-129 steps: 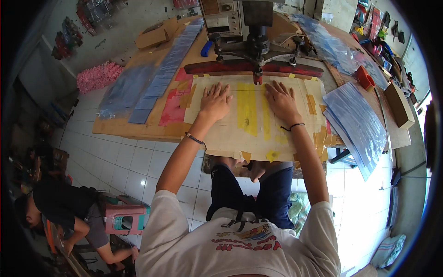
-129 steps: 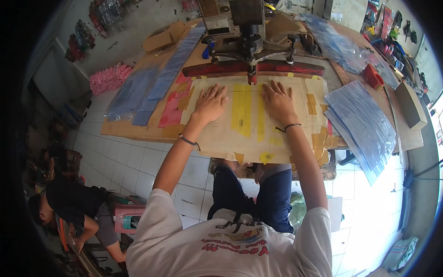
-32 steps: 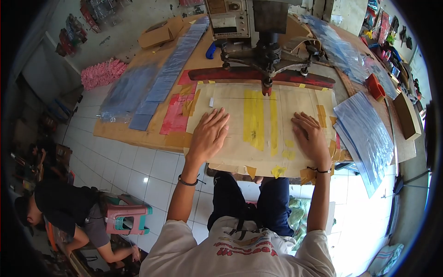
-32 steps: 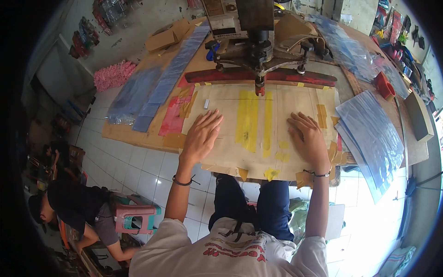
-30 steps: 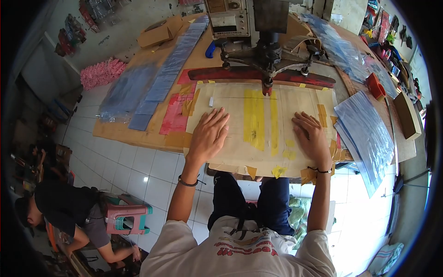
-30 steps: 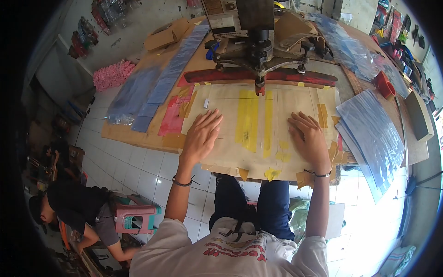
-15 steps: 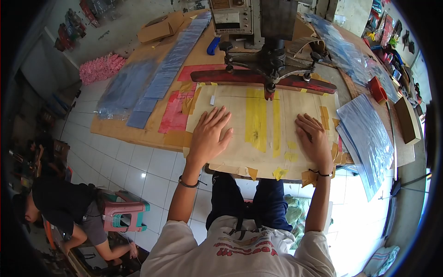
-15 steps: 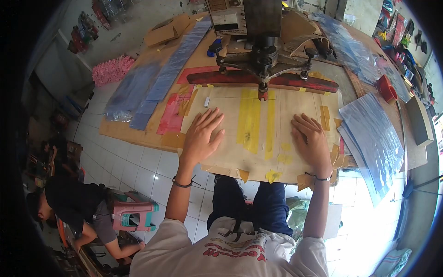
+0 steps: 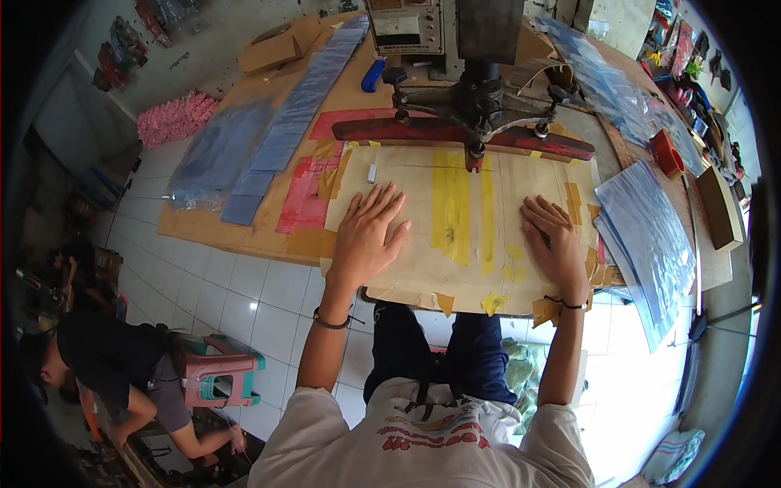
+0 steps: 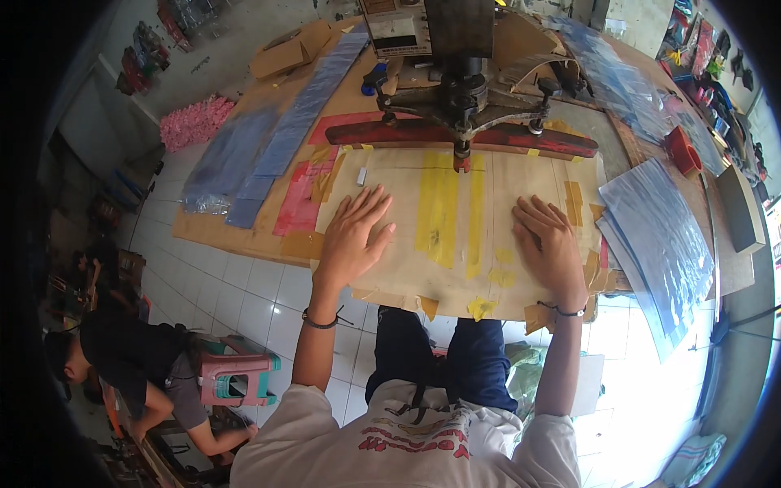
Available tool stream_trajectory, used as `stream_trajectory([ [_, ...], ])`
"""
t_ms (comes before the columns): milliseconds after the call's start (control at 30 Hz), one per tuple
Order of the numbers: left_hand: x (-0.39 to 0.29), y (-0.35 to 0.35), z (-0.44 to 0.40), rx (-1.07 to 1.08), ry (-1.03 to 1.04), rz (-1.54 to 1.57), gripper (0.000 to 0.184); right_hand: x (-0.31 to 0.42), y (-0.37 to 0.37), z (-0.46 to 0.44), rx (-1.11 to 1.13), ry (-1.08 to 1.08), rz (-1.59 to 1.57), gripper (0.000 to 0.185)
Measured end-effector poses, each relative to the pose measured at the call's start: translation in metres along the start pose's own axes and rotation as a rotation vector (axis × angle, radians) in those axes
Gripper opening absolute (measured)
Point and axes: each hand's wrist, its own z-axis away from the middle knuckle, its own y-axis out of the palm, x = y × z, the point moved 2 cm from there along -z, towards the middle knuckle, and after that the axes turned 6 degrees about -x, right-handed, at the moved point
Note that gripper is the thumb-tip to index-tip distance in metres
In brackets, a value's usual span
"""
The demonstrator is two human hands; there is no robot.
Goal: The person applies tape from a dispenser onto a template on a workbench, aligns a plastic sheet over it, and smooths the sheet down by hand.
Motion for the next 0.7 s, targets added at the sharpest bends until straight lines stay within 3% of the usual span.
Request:
stream_trajectory([
  [700, 0.0011, 0.0006, -0.0003, 0.003, -0.002, 0.01, 0.052, -0.0002, 0.0021, 0.0015, 0.01, 0.039, -0.002, 0.029],
])
